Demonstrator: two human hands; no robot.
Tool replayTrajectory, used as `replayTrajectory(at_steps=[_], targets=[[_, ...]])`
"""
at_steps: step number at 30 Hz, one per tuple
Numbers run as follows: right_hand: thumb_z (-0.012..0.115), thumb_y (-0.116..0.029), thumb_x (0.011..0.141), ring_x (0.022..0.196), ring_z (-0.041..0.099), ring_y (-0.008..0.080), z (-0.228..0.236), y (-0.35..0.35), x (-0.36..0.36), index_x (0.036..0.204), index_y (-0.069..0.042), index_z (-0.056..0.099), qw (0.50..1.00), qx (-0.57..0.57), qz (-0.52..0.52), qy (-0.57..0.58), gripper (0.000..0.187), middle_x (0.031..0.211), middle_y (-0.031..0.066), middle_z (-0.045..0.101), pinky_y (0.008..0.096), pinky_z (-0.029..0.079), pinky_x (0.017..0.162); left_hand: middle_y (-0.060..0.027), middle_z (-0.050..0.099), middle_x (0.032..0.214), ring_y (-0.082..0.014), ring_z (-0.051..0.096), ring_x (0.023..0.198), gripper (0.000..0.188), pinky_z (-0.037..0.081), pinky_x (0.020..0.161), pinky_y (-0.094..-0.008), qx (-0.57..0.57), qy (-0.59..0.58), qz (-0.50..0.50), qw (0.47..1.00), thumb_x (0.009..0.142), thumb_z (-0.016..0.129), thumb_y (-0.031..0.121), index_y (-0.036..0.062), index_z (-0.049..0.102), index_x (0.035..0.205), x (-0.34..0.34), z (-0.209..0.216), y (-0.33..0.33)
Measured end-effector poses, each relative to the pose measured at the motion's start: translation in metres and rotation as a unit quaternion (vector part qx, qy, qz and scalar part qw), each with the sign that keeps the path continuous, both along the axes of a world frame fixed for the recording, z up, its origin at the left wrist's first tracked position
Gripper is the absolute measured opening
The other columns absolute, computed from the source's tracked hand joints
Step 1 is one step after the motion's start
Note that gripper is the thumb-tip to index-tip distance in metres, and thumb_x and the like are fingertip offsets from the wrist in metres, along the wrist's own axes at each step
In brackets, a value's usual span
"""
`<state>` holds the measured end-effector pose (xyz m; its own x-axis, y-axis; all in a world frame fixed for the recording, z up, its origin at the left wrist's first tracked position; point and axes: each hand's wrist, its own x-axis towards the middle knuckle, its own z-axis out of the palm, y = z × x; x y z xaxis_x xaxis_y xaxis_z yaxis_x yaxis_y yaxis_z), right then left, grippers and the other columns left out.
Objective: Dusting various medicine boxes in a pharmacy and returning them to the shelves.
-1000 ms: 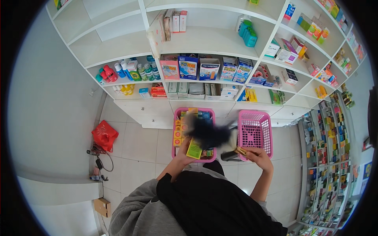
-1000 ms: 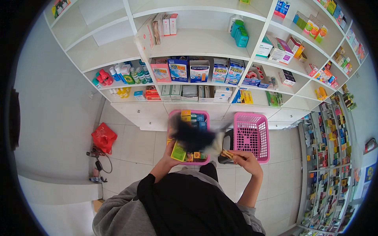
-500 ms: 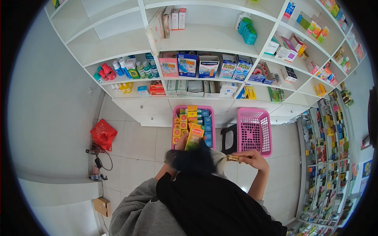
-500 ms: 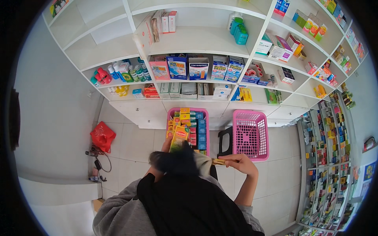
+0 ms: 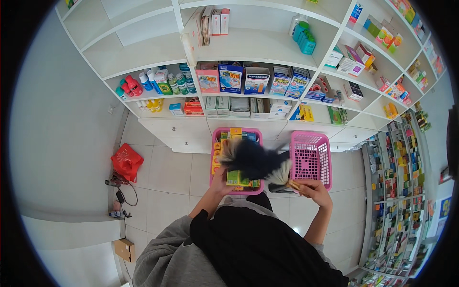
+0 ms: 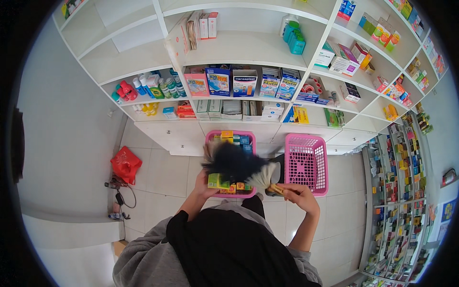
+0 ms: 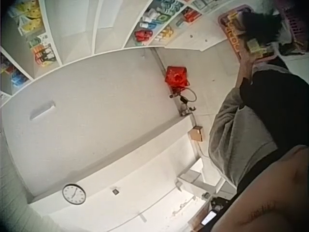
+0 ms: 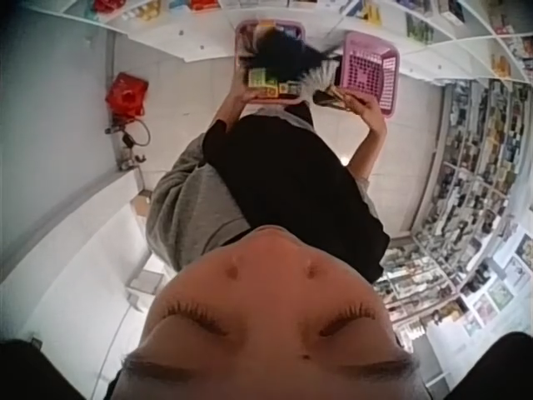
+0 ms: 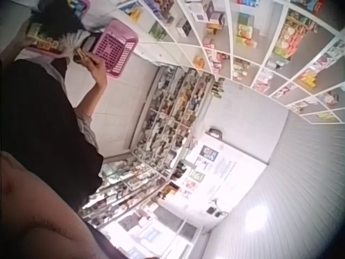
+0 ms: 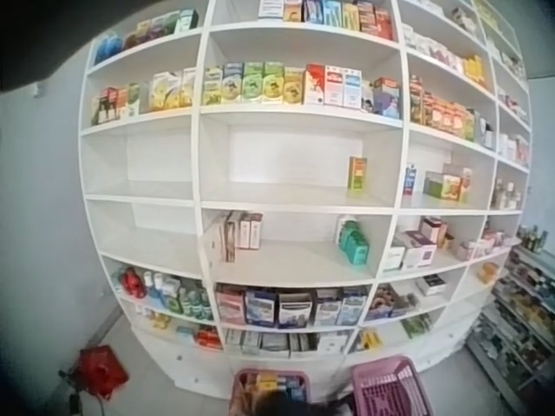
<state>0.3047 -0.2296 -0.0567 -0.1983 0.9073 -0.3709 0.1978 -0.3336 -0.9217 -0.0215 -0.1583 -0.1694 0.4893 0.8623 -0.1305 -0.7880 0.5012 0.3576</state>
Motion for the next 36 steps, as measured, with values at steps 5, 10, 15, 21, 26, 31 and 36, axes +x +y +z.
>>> replayTrajectory(at_steps=[5, 10, 15, 21, 26, 31, 36], targets=[[0.061, -0.009, 0.087, 0.068, 0.054, 0.0065, 0.005, 0.006, -0.011, 0.112, -0.006, 0.066, 0.998, 0.049, 0.039, -0.014, 0.026, 0.078, 0.0006, 0.064, 0.0211, 0.043, 0.060, -0.0132, 0.055, 0.122, -0.0259, 0.055, 0.111, 0.054, 0.044, 0.096, -0.0426, -0.017, -0.074, -0.040, 0.996, 0.095, 0.042, 0.046, 0.0053, 0.043, 0.131, -0.002, 0.002, 0.001], [0.061, -0.009, 0.087, 0.068, 0.054, 0.0058, 0.004, 0.013, -0.012, 0.112, -0.007, 0.066, 0.997, 0.037, 0.069, -0.018, 0.026, 0.080, 0.0005, 0.065, 0.0210, 0.043, 0.060, -0.0137, 0.053, 0.124, -0.0269, 0.054, 0.112, 0.054, 0.044, 0.096, -0.0431, -0.090, -0.079, -0.065, 0.991, 0.096, 0.039, 0.046, 0.0053, 0.043, 0.131, -0.002, -0.002, 0.004], [0.061, -0.010, 0.087, 0.067, 0.054, 0.0052, 0.004, 0.018, -0.002, 0.113, -0.008, 0.066, 0.990, 0.057, 0.107, -0.074, 0.026, 0.079, -0.0001, 0.064, 0.0207, 0.043, 0.059, -0.0135, 0.052, 0.126, -0.0259, 0.054, 0.112, 0.049, 0.046, 0.095, -0.0464, 0.100, 0.130, -0.039, 0.986, 0.097, 0.038, 0.040, 0.0049, 0.042, 0.131, 0.000, 0.001, 0.002], [0.061, -0.011, 0.088, 0.066, 0.053, 0.0051, 0.004, 0.019, 0.001, 0.112, -0.008, 0.067, 0.994, 0.047, 0.090, -0.032, 0.026, 0.077, -0.0009, 0.063, 0.0203, 0.042, 0.059, -0.0115, 0.057, 0.120, -0.0254, 0.057, 0.108, 0.043, 0.046, 0.093, -0.0466, -0.033, -0.043, -0.064, 0.997, 0.099, 0.038, 0.034, 0.0069, 0.044, 0.132, -0.003, 0.015, 0.005], [0.060, -0.010, 0.088, 0.067, 0.053, 0.0056, 0.002, 0.017, 0.001, 0.113, -0.007, 0.067, 0.997, 0.052, 0.048, -0.015, 0.026, 0.078, -0.0001, 0.063, 0.0205, 0.044, 0.060, -0.0107, 0.053, 0.124, -0.0249, 0.055, 0.112, 0.054, 0.045, 0.096, -0.0424, 0.059, 0.151, -0.034, 0.986, 0.094, 0.043, 0.047, 0.0067, 0.043, 0.130, 0.002, 0.016, 0.005], [0.060, -0.008, 0.087, 0.067, 0.053, 0.0060, 0.002, 0.014, 0.002, 0.112, -0.007, 0.067, 0.998, 0.051, 0.032, -0.020, 0.026, 0.079, 0.0008, 0.064, 0.0203, 0.045, 0.061, -0.0096, 0.056, 0.119, -0.0231, 0.057, 0.104, 0.055, 0.046, 0.091, -0.0384, -0.031, 0.038, -0.039, 0.998, 0.095, 0.042, 0.050, 0.0037, 0.048, 0.124, 0.007, 0.026, 0.009], [0.059, -0.006, 0.087, 0.068, 0.054, 0.0064, 0.002, 0.010, 0.002, 0.112, -0.007, 0.067, 0.999, 0.034, 0.025, -0.031, 0.026, 0.085, 0.0028, 0.067, 0.0204, 0.045, 0.061, -0.0137, 0.055, 0.123, -0.0267, 0.056, 0.110, 0.052, 0.044, 0.097, -0.0443, -0.057, 0.042, -0.052, 0.996, 0.095, 0.044, 0.042, 0.0062, 0.044, 0.132, 0.007, 0.033, 0.003]])
